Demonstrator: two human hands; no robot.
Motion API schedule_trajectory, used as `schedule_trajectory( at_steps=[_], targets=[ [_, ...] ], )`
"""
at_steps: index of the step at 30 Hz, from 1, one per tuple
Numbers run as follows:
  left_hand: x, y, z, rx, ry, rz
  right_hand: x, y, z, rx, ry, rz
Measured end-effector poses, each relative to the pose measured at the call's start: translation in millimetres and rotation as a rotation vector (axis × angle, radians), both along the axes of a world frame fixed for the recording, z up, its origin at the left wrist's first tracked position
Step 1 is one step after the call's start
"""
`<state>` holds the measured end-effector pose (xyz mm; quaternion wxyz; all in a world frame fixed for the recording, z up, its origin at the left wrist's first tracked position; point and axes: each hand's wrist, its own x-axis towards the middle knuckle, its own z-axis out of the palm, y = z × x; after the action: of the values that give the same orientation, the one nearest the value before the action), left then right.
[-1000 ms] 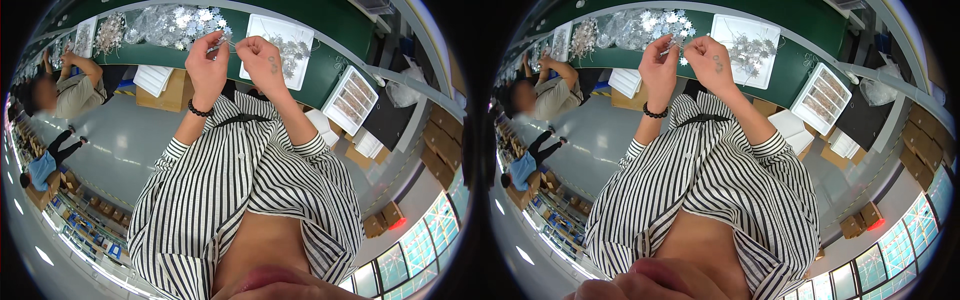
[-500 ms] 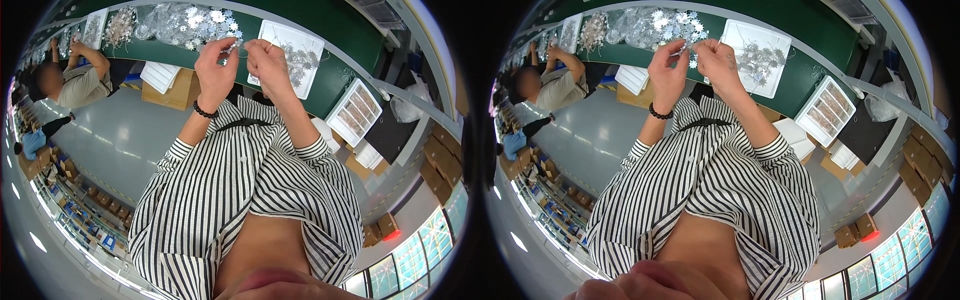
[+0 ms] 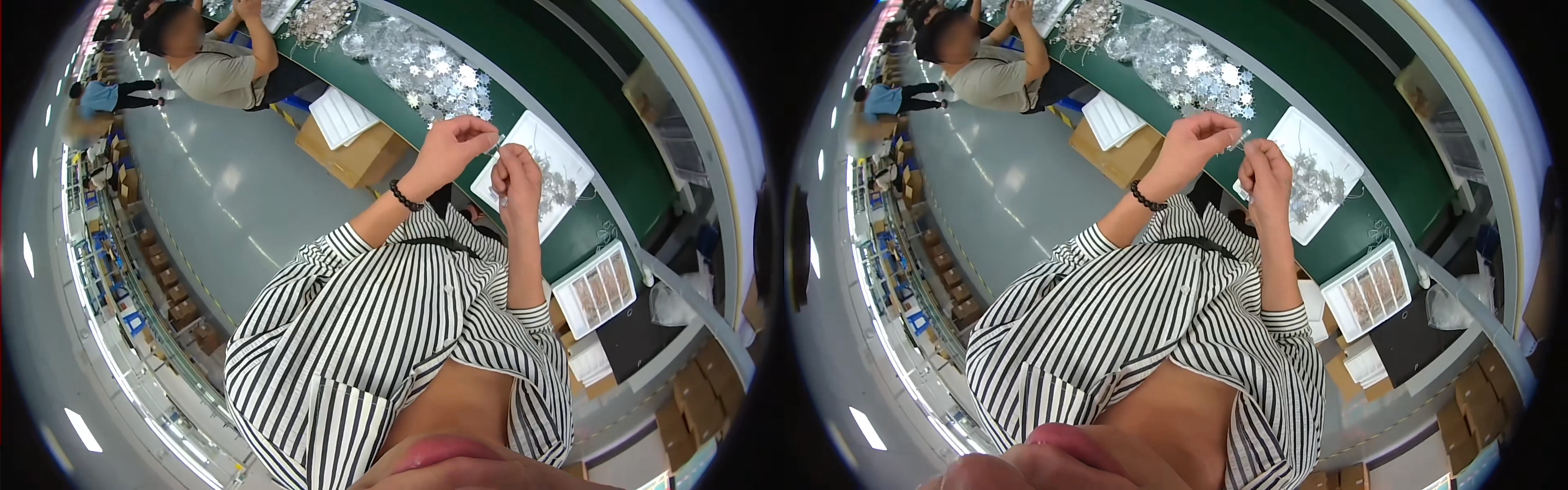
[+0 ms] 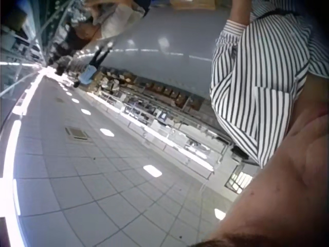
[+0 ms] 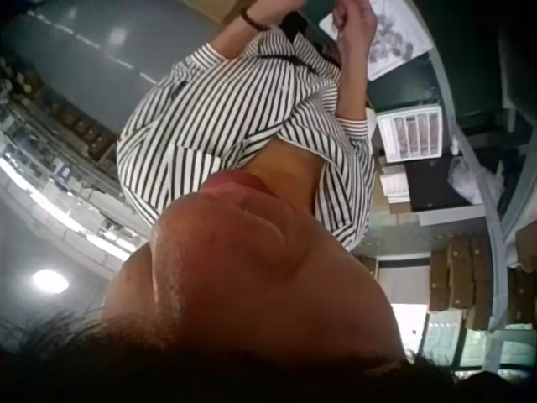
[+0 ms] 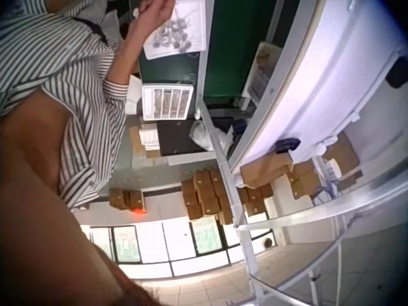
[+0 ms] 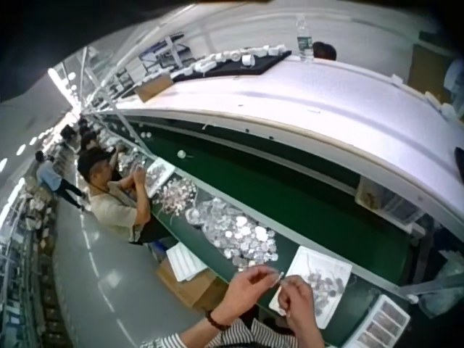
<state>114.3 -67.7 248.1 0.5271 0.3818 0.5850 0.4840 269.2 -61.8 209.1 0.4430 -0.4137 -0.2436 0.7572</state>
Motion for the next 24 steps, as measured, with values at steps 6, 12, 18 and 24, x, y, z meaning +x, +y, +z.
schedule_trajectory(
  at_steps=[6,12,18,24],
  targets=[
    [4.1,-3.6,-3.7,0.067,0.230,0.068,16.0,-0.8,-5.8,-0.042,-0.425,0.042],
    [4.6,-6.2,0.1,0.247,0.501,-0.130,16.4,-10.8,7.3,0.418,-0.584,-0.012],
    [12.9,-5.6,-2.1,-0.019,0.345,-0.170,34.1,-11.7,-24.1,0.464,-0.627,0.278],
    [14.1,3.2,-45.1,-0.183,0.197,-0.090,60.0,-32.7,-58.5,0.421,-0.715,0.161]
  ],
)
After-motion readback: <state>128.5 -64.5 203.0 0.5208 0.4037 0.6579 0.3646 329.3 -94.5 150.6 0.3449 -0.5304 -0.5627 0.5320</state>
